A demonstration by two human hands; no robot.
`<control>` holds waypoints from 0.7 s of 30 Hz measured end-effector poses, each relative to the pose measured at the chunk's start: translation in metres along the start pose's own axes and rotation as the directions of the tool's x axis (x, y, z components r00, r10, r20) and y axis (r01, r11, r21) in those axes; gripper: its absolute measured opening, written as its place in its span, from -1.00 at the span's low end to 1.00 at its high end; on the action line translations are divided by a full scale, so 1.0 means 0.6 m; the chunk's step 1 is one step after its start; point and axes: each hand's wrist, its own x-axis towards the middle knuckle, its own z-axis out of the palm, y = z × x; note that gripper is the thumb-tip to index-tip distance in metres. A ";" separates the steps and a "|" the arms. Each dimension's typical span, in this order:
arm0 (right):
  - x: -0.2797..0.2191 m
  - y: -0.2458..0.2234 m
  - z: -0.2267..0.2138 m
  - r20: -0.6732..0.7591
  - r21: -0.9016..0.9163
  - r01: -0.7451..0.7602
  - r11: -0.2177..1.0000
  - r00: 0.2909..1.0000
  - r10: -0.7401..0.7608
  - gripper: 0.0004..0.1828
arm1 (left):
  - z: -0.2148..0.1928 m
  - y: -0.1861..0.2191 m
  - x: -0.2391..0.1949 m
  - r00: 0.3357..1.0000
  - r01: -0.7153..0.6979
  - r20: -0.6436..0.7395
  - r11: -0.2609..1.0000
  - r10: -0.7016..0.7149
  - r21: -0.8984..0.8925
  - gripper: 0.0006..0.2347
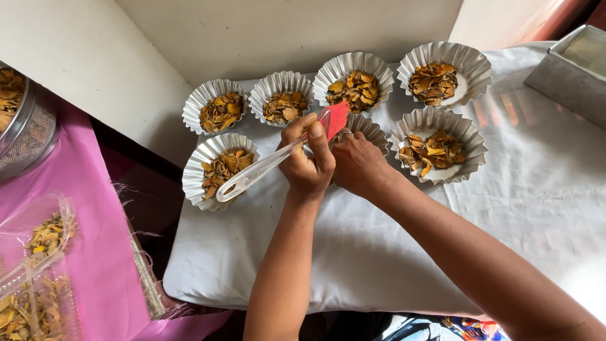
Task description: The person uses a red silicone brush to move dried fruit pieces from one paper cupcake liner to another on a white tablecloth. The person repeatedly transfers the contents between liners, occasionally adjusting the position of the liners.
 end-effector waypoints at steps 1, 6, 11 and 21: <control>0.002 0.001 0.005 0.000 0.000 0.000 1.000 1.000 0.000 -0.87 | 0.001 0.000 0.000 1.000 0.000 0.000 1.000 0.000 0.000 -0.84; 0.002 0.003 0.025 0.041 0.039 -0.020 0.999 0.999 0.019 -0.89 | 0.002 0.000 -0.005 1.000 -0.005 0.017 1.000 0.005 -0.009 -0.84; -0.014 0.004 0.002 0.031 0.135 -0.094 0.986 0.995 0.091 -0.88 | 0.004 -0.003 -0.007 1.000 -0.006 0.021 1.000 0.006 -0.004 -0.84; -0.018 0.015 -0.006 -0.070 0.384 -0.129 0.914 0.983 0.168 -0.82 | -0.001 0.004 0.000 1.000 -0.007 0.020 1.000 0.007 -0.014 -0.84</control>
